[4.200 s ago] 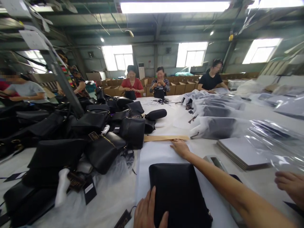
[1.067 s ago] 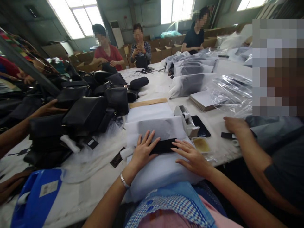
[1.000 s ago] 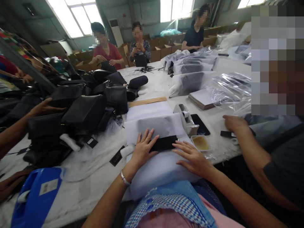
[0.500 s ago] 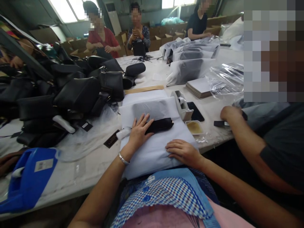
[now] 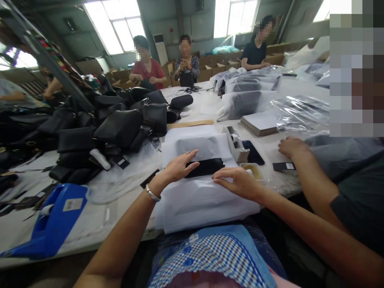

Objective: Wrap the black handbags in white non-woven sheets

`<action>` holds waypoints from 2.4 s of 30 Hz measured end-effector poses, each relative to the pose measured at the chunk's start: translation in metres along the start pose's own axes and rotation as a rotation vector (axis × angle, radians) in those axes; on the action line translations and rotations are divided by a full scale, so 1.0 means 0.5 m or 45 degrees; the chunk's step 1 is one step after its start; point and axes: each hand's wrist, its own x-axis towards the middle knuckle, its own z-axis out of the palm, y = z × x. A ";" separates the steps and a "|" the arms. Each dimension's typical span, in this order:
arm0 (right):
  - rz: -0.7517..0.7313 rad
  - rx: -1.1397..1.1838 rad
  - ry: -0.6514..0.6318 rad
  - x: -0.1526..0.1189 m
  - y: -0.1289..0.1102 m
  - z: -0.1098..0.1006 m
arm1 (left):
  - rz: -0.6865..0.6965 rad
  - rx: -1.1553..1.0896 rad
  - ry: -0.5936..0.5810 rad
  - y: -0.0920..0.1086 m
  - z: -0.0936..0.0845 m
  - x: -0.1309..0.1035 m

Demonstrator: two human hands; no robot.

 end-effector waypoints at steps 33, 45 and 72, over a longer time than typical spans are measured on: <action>-0.170 -0.566 0.029 0.232 0.135 0.004 | -0.214 0.304 0.276 0.012 -0.007 0.036; -0.114 -0.459 0.045 0.249 0.155 -0.001 | -0.271 0.359 0.335 -0.045 -0.034 0.061; 0.869 -0.230 0.655 0.028 0.299 -0.105 | -0.179 0.523 0.282 -0.007 0.104 0.075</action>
